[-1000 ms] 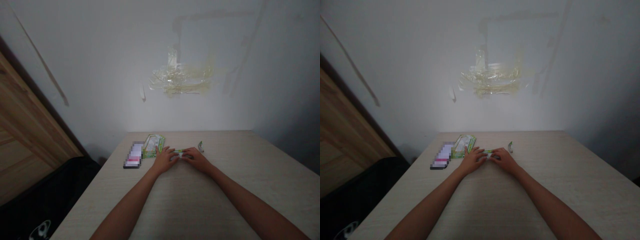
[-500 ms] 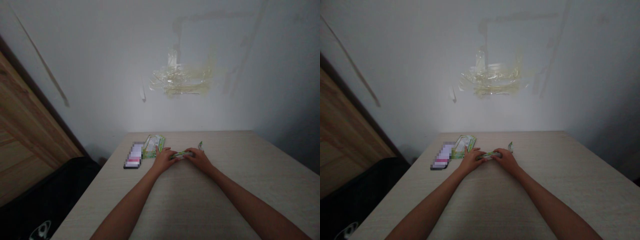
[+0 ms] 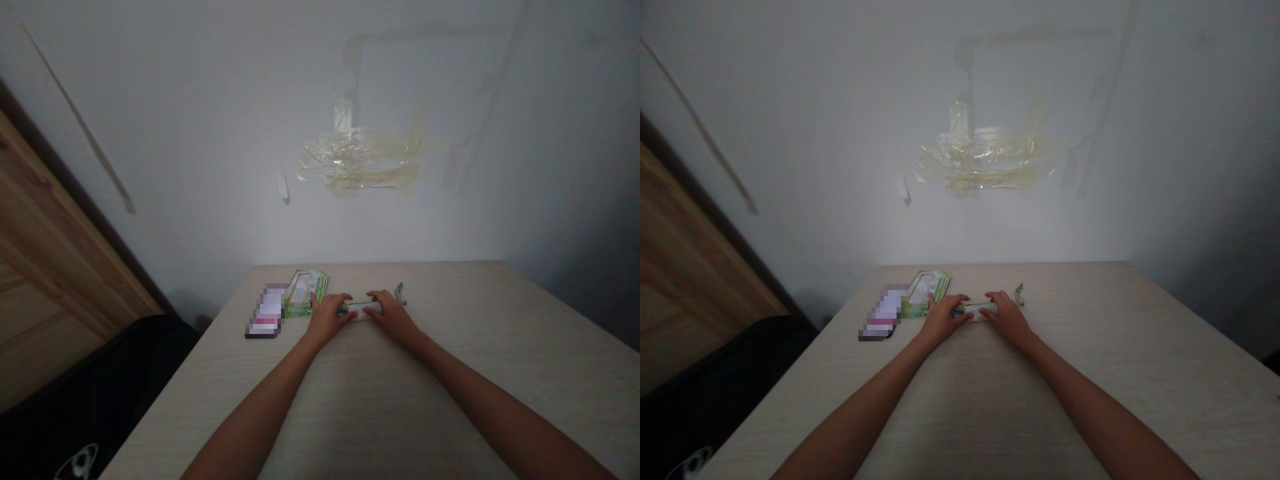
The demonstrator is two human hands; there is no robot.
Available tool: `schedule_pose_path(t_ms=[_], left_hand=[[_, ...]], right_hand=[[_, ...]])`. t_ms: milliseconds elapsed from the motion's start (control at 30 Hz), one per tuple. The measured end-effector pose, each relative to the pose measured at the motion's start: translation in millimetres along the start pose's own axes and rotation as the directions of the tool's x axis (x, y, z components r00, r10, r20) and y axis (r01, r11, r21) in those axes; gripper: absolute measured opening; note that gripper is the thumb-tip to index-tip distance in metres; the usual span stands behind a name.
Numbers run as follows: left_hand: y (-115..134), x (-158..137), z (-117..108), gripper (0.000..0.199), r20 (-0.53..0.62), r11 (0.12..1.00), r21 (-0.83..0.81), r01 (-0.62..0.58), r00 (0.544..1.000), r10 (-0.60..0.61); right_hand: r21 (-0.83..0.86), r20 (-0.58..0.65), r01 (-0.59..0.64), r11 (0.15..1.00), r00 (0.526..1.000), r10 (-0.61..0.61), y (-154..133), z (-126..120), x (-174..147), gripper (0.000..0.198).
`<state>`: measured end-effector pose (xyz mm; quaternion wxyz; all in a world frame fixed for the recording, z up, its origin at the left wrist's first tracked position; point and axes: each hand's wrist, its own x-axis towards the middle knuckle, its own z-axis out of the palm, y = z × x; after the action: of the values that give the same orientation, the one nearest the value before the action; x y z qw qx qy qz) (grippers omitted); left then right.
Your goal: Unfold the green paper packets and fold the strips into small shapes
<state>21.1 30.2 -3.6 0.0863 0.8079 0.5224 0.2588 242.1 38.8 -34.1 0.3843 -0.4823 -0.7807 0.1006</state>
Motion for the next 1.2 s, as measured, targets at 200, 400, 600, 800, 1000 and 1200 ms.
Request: schedule_pose_path(t_ms=[200,400,600,800,1000,1200], left_hand=[[4,-1,-2,0.028,0.011,0.999,-0.036,-0.016,1.000,0.016],[4,-1,-3,0.030,0.027,0.999,0.025,-0.027,0.999,0.026],[2,-1,0,0.023,0.035,0.993,0.078,-0.084,0.996,0.081],[1,-2,3,0.022,0.014,0.992,0.082,-0.093,0.996,0.092],[-1,-2,3,0.023,0.015,0.993,0.035,-0.111,0.994,0.111],[-3,-2,1,0.025,0.048,0.988,0.076,-0.131,0.991,0.128]], right_hand=[[-0.066,-0.005,-0.003,0.998,1.000,0.003,-8,-2,0,0.033],[-0.095,-0.044,0.081,0.992,0.995,-0.086,-16,-7,0,0.035],[-0.112,-0.045,0.155,0.982,0.986,-0.161,-18,-7,-2,0.020],[-0.151,0.020,0.220,0.964,0.975,-0.220,-16,-7,-2,0.010],[-0.154,0.042,0.199,0.968,0.980,-0.194,-17,-8,-3,0.012],[-0.158,0.056,0.165,0.974,0.986,-0.158,-16,-7,-3,0.015]])
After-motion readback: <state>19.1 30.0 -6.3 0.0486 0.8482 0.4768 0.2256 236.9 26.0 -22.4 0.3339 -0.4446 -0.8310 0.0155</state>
